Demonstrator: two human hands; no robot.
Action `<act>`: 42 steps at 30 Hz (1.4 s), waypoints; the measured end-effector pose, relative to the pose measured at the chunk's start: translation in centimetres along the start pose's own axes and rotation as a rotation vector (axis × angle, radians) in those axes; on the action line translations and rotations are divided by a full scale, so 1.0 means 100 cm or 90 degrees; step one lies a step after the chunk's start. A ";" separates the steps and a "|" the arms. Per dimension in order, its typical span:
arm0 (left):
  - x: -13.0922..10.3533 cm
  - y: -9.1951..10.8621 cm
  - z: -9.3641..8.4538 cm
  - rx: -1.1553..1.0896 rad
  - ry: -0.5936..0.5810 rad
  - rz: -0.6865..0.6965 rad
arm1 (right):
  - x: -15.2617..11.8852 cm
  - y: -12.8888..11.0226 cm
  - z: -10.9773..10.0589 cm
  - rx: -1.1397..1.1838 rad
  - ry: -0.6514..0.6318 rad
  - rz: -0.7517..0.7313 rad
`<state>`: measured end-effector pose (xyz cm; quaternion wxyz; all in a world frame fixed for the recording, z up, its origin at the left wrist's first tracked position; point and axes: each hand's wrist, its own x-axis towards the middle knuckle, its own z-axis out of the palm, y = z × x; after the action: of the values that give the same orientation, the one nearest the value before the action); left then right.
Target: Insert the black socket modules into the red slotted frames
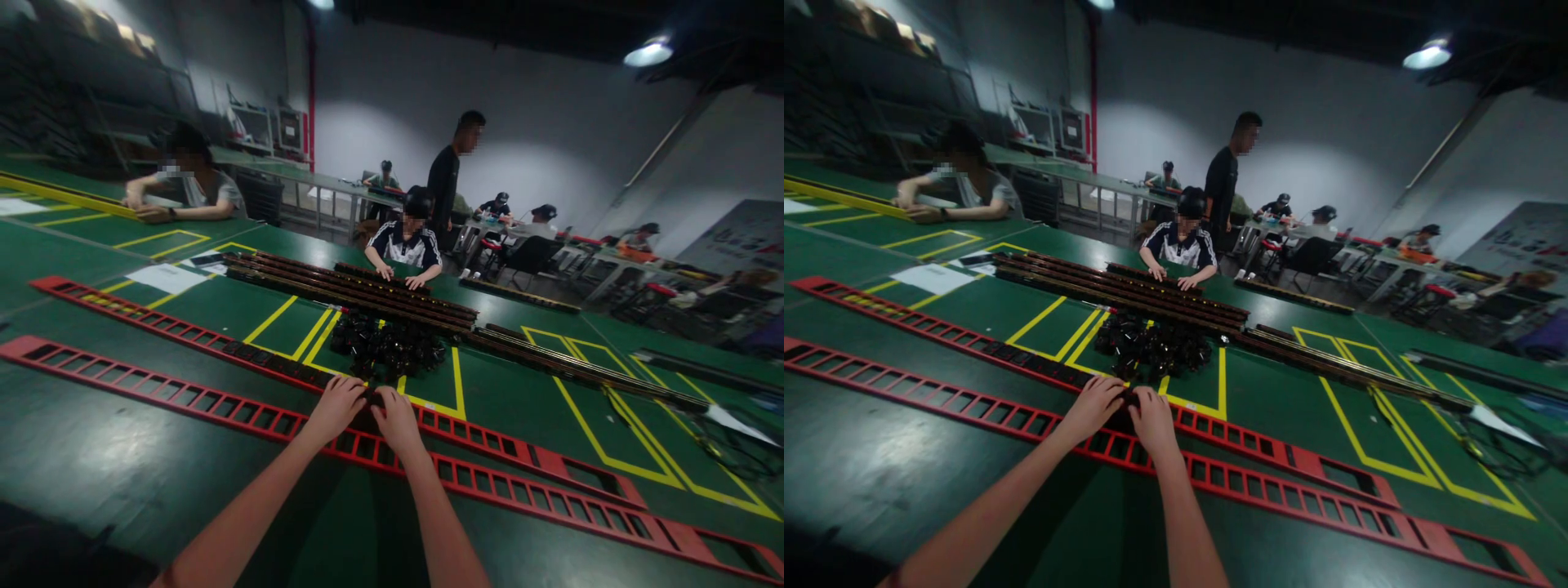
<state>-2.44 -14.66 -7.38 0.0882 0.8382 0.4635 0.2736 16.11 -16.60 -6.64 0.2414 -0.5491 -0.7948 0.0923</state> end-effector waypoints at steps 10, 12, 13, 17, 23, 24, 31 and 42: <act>0.001 -0.001 0.005 -0.002 0.002 -0.006 | -0.001 0.002 0.000 -0.028 -0.001 -0.014; 0.001 -0.002 0.005 -0.010 -0.003 -0.016 | -0.001 0.000 -0.001 -0.033 -0.002 -0.010; 0.001 -0.002 0.005 -0.012 -0.006 -0.021 | -0.002 -0.001 -0.001 -0.038 -0.004 -0.007; 0.000 -0.004 0.003 -0.017 -0.030 -0.006 | -0.001 -0.004 -0.003 -0.061 -0.020 -0.002; 0.001 -0.004 0.002 -0.033 -0.036 -0.013 | -0.001 -0.001 -0.003 -0.024 -0.029 0.000; 0.002 -0.003 0.002 -0.034 -0.034 -0.018 | -0.001 0.000 -0.003 -0.006 -0.026 -0.010; 0.003 0.000 0.000 -0.011 -0.040 -0.024 | -0.002 0.006 -0.001 0.113 0.023 -0.078; 0.002 0.005 0.001 0.037 -0.072 -0.009 | -0.003 0.002 -0.001 0.054 0.063 -0.050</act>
<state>-1.93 -14.76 -7.13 0.0917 0.8513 0.4712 0.2119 16.46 -16.79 -6.70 0.3073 -0.5104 -0.7983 0.0889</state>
